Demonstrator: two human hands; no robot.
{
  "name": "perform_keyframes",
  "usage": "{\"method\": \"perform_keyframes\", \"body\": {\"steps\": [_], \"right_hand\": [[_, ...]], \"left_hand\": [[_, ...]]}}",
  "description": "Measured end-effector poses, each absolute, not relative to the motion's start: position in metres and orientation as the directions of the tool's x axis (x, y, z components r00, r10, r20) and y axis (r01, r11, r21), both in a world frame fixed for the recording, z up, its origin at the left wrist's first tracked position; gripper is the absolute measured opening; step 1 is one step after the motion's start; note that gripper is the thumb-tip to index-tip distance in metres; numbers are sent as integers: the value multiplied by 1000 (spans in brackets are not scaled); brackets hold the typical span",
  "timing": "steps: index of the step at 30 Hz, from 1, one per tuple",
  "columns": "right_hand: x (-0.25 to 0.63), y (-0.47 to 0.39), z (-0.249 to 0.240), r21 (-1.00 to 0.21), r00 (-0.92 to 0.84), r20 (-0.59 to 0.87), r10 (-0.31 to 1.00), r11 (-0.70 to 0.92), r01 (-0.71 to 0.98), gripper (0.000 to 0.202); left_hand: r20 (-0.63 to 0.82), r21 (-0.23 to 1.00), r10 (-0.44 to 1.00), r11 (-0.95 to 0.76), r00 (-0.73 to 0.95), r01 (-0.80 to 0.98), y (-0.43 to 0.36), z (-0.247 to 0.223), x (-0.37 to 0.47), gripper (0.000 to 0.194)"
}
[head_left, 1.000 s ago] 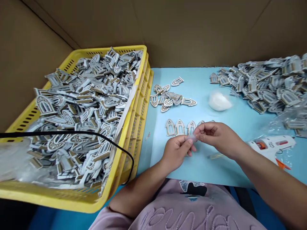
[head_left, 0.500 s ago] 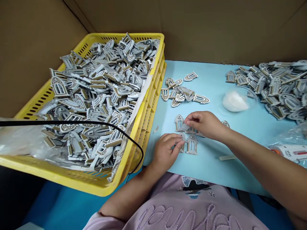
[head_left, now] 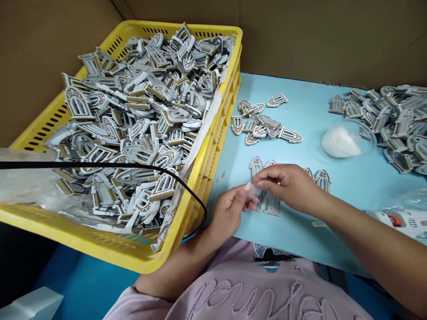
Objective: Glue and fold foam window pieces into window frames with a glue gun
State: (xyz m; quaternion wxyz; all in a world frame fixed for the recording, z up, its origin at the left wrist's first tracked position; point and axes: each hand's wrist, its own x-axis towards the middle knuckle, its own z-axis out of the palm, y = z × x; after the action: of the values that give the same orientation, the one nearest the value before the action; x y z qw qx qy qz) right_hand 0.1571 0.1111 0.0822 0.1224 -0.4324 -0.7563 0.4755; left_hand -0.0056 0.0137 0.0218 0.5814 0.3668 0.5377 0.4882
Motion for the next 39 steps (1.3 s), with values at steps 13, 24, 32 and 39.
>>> {"method": "perform_keyframes", "body": {"steps": [13, 24, 32, 39], "right_hand": [[159, 163, 37, -640, -620, -58, 783, 447, 625, 11], [158, 167, 18, -604, -684, 37, 729, 562, 566, 8], [156, 168, 16, -563, -726, 70, 685, 628, 538, 6], [157, 161, 14, -495, -715, 68, 696, 646, 582, 20]], "left_hand": [[285, 562, 930, -358, 231, 746, 21, 4, -12, 17], [286, 505, 924, -372, 255, 779, 24, 0, -11, 18], [282, 524, 930, -354, 234, 775, 25, 1, -11, 18], [278, 524, 934, -344, 225, 779, 25, 0, -10, 19]]}}
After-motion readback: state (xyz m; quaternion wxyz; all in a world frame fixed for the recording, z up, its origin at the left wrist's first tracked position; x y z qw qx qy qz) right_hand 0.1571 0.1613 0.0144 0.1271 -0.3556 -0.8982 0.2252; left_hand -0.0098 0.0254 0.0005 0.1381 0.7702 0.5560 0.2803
